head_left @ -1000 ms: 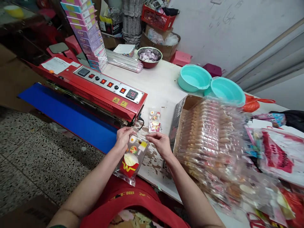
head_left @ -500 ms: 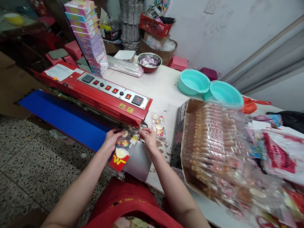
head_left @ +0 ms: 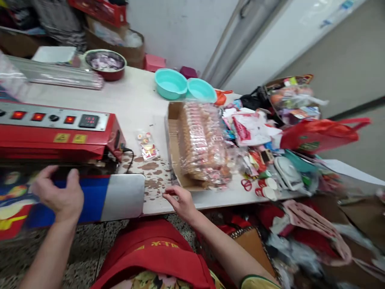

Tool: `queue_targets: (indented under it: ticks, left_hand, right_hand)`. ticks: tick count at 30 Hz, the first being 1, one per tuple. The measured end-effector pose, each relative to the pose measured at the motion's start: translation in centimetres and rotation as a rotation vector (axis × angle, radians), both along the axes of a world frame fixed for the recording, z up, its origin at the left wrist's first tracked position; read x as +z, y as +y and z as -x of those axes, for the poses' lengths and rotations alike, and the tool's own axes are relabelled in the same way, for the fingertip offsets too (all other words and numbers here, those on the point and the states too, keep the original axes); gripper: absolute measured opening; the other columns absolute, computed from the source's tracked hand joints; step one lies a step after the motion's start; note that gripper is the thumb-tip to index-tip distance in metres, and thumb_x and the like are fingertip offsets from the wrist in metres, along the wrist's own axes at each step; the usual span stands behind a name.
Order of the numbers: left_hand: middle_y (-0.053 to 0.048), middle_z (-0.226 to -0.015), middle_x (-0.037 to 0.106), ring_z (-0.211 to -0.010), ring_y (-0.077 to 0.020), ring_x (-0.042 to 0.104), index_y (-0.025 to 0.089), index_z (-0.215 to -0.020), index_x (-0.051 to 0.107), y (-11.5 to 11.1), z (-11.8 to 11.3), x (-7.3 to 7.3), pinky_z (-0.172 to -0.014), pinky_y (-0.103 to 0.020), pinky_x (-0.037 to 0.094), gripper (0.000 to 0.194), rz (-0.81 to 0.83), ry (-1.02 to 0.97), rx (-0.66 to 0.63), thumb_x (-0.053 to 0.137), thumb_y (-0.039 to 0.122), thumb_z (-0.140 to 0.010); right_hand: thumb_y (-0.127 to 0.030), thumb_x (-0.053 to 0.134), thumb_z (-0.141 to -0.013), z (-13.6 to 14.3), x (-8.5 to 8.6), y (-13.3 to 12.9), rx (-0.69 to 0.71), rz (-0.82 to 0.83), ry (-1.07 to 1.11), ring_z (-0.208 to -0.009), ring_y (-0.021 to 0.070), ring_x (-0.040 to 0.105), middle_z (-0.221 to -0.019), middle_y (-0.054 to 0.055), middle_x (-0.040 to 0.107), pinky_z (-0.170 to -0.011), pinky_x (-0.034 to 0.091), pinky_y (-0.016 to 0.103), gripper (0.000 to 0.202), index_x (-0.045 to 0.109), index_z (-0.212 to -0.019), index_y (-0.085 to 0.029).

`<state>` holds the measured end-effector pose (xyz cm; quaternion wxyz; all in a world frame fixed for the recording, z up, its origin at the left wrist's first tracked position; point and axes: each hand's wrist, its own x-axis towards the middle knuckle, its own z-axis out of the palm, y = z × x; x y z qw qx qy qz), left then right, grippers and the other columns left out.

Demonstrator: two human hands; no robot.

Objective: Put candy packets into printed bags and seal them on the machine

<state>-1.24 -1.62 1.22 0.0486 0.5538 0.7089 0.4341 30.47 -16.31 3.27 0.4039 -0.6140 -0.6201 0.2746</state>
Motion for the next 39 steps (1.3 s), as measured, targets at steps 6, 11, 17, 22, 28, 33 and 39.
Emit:
queue_targets:
  ticks: [6,11,17,22,28,33,39]
  left_hand:
    - [-0.008,-0.114,0.063,-0.109,-0.0219,0.057,0.02,-0.119,0.053,-7.2,-21.1,2.0,-0.097,-0.039,0.046,0.03,-0.102,0.019,-1.012,0.056,0.023,-0.089]
    - [-0.01,-0.117,0.061,-0.111,-0.0229,0.055,0.019,-0.123,0.05,-9.8,-29.2,3.1,-0.096,-0.039,0.047,0.031,-0.063,0.117,-1.289,0.052,0.022,-0.092]
    - [-0.012,-0.116,0.058,-0.107,-0.0246,0.053,0.018,-0.127,0.05,-10.8,-32.1,1.7,-0.089,-0.038,0.05,0.036,-0.03,0.309,-1.225,0.052,0.021,-0.091]
    - [-0.013,-0.112,0.058,-0.096,-0.0259,0.054,0.023,-0.108,0.064,-10.5,-34.3,0.9,-0.077,-0.038,0.049,0.021,-0.037,0.611,-1.107,0.053,0.021,-0.089]
    - [-0.011,-0.102,0.063,-0.089,-0.0235,0.057,0.02,-0.089,0.065,-10.0,-33.4,1.3,-0.07,-0.034,0.047,0.019,-0.02,0.728,-1.025,0.05,0.032,-0.092]
    - [-0.007,-0.111,0.065,-0.093,-0.0171,0.063,0.018,-0.096,0.061,-9.3,-32.2,1.5,-0.076,-0.026,0.05,0.022,0.004,0.515,-1.162,0.039,0.018,-0.096]
    - [-0.011,-0.134,0.056,-0.115,-0.0189,0.06,0.018,-0.104,0.059,-8.8,-31.3,2.4,-0.091,-0.029,0.051,0.024,0.032,0.335,-1.338,0.038,0.014,-0.094]
  right_hand:
    - [-0.018,0.063,-0.087,-12.9,3.4,-5.5,-0.215,-0.314,-0.425,-0.089,0.0204,0.066,-0.093,0.006,0.071,-0.081,0.054,0.036,0.02,0.063,-0.106,-0.023]
    - [-0.019,0.063,-0.087,-21.0,5.4,-6.4,-0.405,-0.389,-0.53,-0.089,0.0211,0.065,-0.094,0.007,0.07,-0.082,0.054,0.039,0.017,0.064,-0.103,-0.022]
    - [-0.024,0.067,-0.085,-23.7,4.1,-8.4,-0.279,-0.321,-0.571,-0.104,0.0242,0.061,-0.103,0.008,0.069,-0.091,0.052,0.043,0.019,0.064,-0.103,-0.023]
    - [-0.041,0.07,-0.081,-22.2,2.7,-6.7,-0.131,-0.275,-0.683,-0.128,0.0312,0.046,-0.123,0.012,0.062,-0.105,0.043,0.051,0.043,0.061,-0.118,-0.022]
    - [-0.035,0.063,-0.088,-21.7,0.5,-6.0,-0.023,-0.142,-0.77,-0.116,0.0277,0.056,-0.12,0.012,0.063,-0.103,0.044,0.049,0.037,0.058,-0.122,-0.022]
    - [-0.036,0.062,-0.088,-22.4,1.7,-6.0,-0.056,-0.241,-0.656,-0.12,0.0277,0.054,-0.129,0.015,0.056,-0.097,0.051,0.044,0.046,0.052,-0.13,-0.022]
    - [-0.031,0.069,-0.083,-22.2,4.9,-2.3,0.209,-0.211,-0.784,-0.117,0.0286,0.054,-0.128,0.012,0.056,-0.098,0.049,0.046,0.026,0.066,-0.108,-0.025]
